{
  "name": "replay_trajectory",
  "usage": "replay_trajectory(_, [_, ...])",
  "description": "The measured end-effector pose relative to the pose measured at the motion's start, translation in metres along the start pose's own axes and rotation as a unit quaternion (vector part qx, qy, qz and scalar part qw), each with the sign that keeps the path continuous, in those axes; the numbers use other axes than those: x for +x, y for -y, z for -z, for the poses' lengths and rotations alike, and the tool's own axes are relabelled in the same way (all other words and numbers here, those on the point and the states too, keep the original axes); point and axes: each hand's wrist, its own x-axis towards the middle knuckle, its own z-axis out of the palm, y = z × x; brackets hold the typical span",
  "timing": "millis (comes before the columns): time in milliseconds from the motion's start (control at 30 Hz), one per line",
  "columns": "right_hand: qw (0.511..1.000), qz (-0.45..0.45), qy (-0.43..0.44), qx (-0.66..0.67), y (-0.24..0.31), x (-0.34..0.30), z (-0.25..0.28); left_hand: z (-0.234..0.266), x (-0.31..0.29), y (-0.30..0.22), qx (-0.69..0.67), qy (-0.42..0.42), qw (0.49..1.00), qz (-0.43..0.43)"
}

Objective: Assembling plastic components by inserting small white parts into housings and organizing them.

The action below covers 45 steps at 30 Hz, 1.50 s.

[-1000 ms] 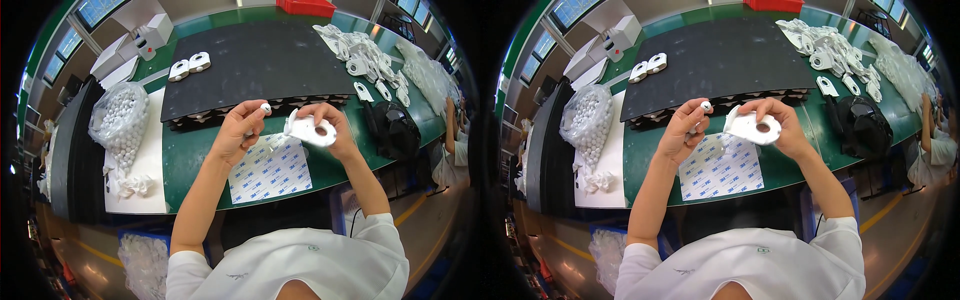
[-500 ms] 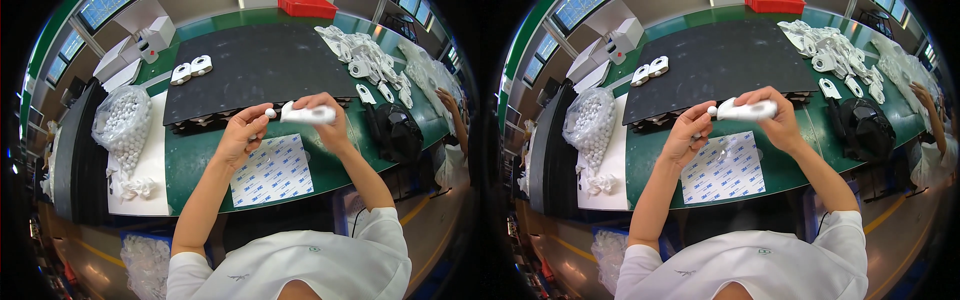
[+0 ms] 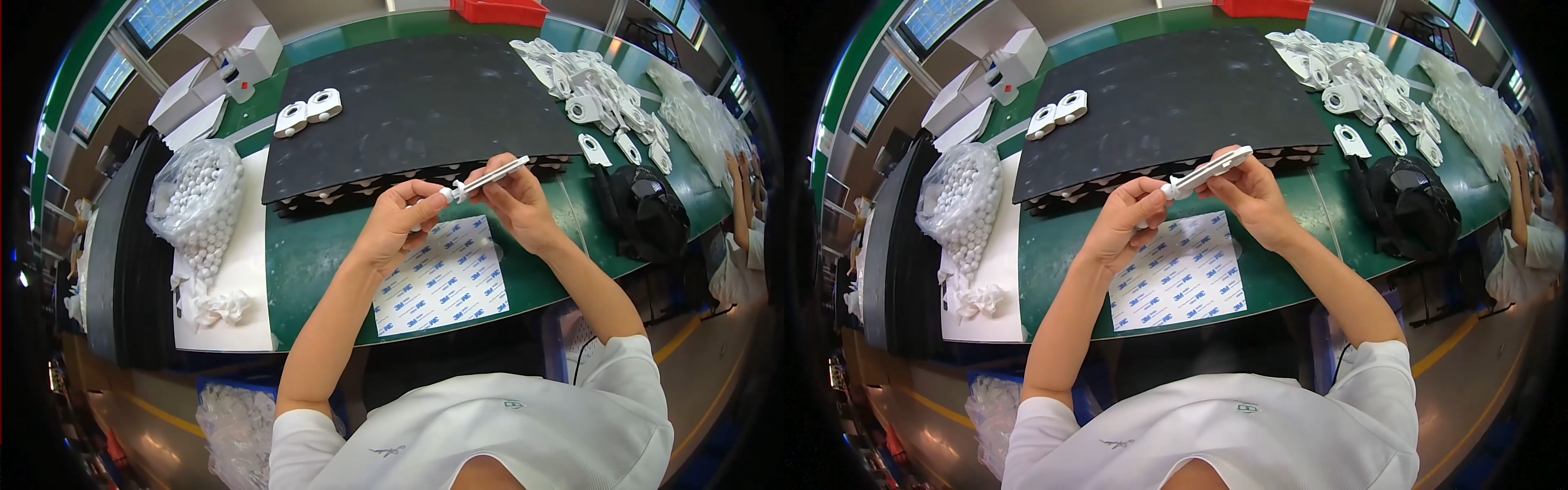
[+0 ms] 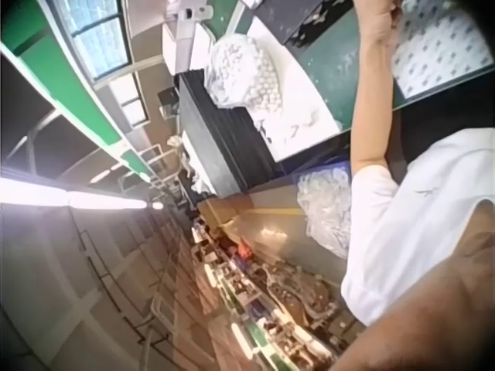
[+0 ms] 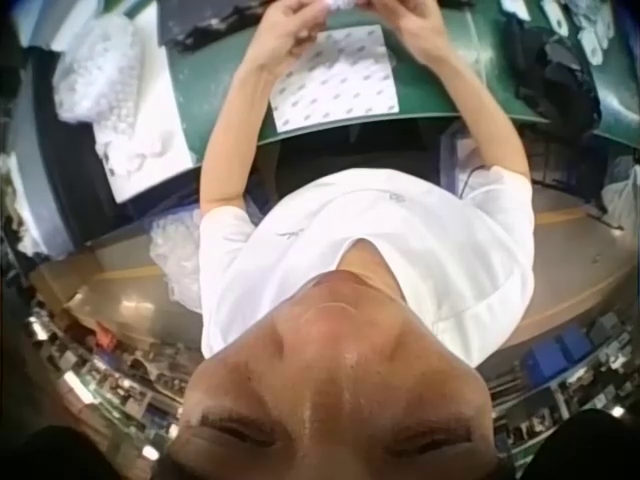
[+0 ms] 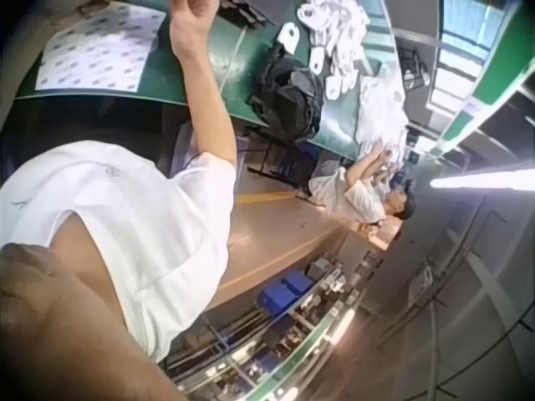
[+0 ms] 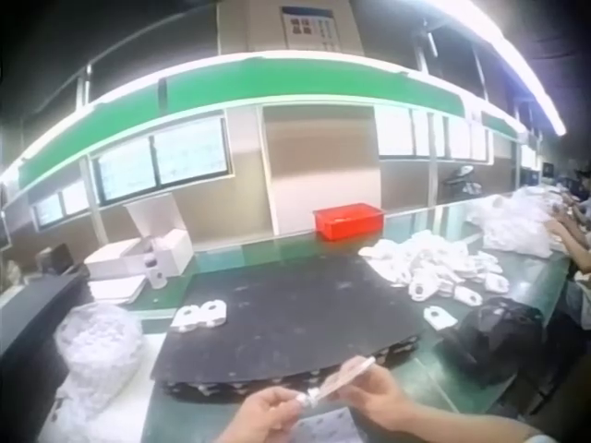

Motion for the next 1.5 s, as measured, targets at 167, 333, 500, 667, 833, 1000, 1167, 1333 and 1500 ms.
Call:
replay_trajectory(167, [0.999, -0.005, 0.032, -0.009, -0.003, 0.004, -0.002, 0.005, -0.001, 0.002, 0.016, 0.001, 1.0, -0.001])
replay_trajectory(333, [0.993, -0.104, 0.033, 0.032, 0.002, -0.002, -0.001, -0.002, 0.001, 0.014, 0.231, -0.019, 0.926, -0.299])
replay_trajectory(500, [0.994, -0.105, 0.036, 0.01, 0.013, 0.001, -0.002, -0.013, -0.008, 0.011, 0.302, -0.081, 0.858, -0.409])
replay_trajectory(667, [0.982, -0.053, 0.084, -0.158, 0.045, 0.049, -0.029, 0.001, 0.0, 0.007, 0.175, -0.099, 0.915, -0.351])
replay_trajectory(833, [0.967, -0.044, -0.003, -0.251, 0.038, 0.136, -0.042, 0.002, -0.007, -0.01, -0.02, -0.035, 0.997, -0.069])
replay_trajectory(1000, [0.914, -0.043, -0.058, -0.399, -0.018, 0.223, -0.02, 0.004, -0.005, -0.007, -0.031, 0.034, 0.999, 0.016])
replay_trajectory(1167, [0.9, -0.147, -0.073, -0.404, -0.033, 0.255, -0.031, 0.008, -0.005, -0.007, -0.094, 0.052, 0.994, 0.023])
replay_trajectory(1333, [0.867, -0.15, -0.026, -0.474, -0.004, 0.234, -0.032, 0.012, -0.003, -0.006, -0.138, 0.057, 0.988, 0.039])
replay_trajectory(1500, [0.773, 0.015, 0.039, -0.634, 0.06, 0.187, 0.019, 0.008, -0.005, -0.008, -0.138, 0.057, 0.988, 0.031])
